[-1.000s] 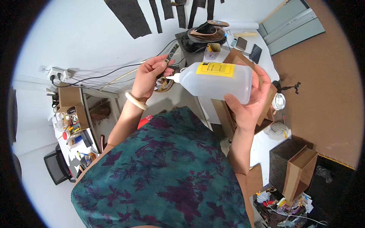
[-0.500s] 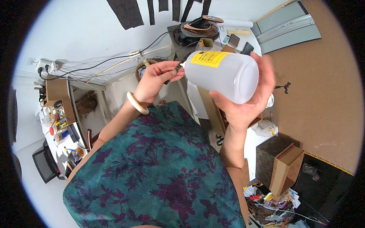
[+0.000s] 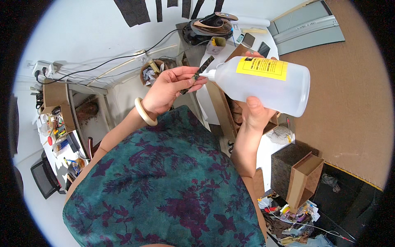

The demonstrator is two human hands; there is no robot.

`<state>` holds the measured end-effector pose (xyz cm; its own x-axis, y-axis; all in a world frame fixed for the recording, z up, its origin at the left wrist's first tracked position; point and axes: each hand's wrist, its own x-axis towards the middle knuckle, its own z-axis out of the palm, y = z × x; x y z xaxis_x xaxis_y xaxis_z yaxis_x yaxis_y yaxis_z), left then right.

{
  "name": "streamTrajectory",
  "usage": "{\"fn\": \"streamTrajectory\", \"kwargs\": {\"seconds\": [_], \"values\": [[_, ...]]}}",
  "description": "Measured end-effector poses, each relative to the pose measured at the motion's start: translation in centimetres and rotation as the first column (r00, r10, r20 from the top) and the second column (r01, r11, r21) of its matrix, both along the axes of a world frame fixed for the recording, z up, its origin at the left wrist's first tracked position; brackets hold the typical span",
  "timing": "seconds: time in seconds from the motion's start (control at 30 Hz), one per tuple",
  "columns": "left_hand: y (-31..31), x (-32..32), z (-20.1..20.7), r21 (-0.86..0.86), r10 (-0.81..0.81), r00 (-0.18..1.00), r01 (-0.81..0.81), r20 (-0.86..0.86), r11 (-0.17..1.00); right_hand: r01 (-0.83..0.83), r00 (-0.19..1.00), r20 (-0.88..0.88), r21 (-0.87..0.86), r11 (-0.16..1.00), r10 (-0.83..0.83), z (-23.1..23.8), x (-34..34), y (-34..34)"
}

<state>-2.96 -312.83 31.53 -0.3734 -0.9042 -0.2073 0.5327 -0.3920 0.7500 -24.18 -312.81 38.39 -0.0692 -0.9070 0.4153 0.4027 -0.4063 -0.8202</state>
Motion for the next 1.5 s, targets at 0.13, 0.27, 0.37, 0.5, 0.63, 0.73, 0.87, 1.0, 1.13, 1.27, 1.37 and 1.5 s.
{"fn": "streamTrajectory", "kwargs": {"seconds": [0.13, 0.27, 0.37, 0.5, 0.63, 0.73, 0.87, 1.0, 1.13, 1.27, 1.37, 1.5], "values": [[0.3, -0.3, 0.6, 0.073, 0.001, 0.997, 0.004, -0.073, 0.997, 0.074, 0.986, -0.147, -0.007, 0.997, -0.075, -0.9, 0.1, 0.3], [0.6, -0.2, 0.7, 0.068, -0.014, 0.999, 0.016, -0.041, 0.998, 0.128, 0.966, -0.228, 0.016, 0.992, -0.121, -1.2, 0.2, 0.8], [0.7, -0.1, 0.6, 0.062, -0.027, 0.999, 0.030, -0.046, 0.998, 0.140, 0.977, -0.162, -0.009, 0.990, -0.139, -1.4, 0.4, 1.1], [1.0, -0.1, 0.6, 0.038, -0.040, 0.998, 0.042, -0.047, 0.998, 0.164, 0.976, -0.143, -0.020, 0.986, -0.165, -1.8, 0.1, 1.5], [1.1, -0.2, 0.7, 0.050, -0.029, 0.998, 0.031, -0.049, 0.998, 0.207, 0.968, -0.139, -0.017, 0.978, -0.207, -2.0, 0.0, 1.9], [1.2, -0.1, 0.8, 0.046, -0.035, 0.998, 0.037, -0.047, 0.998, 0.216, 0.968, -0.129, -0.021, 0.976, -0.217, -1.9, 0.1, 2.1], [1.3, 0.0, 0.8, 0.039, -0.044, 0.998, 0.046, -0.042, 0.998, 0.238, 0.961, -0.139, -0.026, 0.971, -0.239, -2.0, -0.1, 2.2], [1.4, 0.0, 0.8, 0.035, -0.047, 0.997, 0.049, -0.055, 0.998, 0.277, 0.950, -0.141, -0.020, 0.961, -0.277, -1.9, -0.1, 2.4], [1.5, 0.0, 0.9, 0.044, -0.044, 0.998, 0.046, -0.040, 0.998, 0.268, 0.954, -0.132, -0.020, 0.963, -0.269, -1.7, 0.2, 2.6], [1.5, 0.1, 1.0, 0.034, -0.053, 0.998, 0.054, -0.044, 0.998, 0.304, 0.941, -0.150, -0.013, 0.953, -0.302, -1.8, 0.2, 2.8], [1.6, 0.0, 0.8, 0.030, -0.059, 0.997, 0.060, -0.039, 0.998, 0.301, 0.945, -0.131, -0.003, 0.954, -0.299, -1.8, -0.1, 2.6], [1.4, 0.0, 0.8, 0.041, -0.062, 0.998, 0.064, -0.031, 0.997, 0.255, 0.959, -0.130, 0.018, 0.967, -0.251, -0.9, 0.2, 1.6]]}}
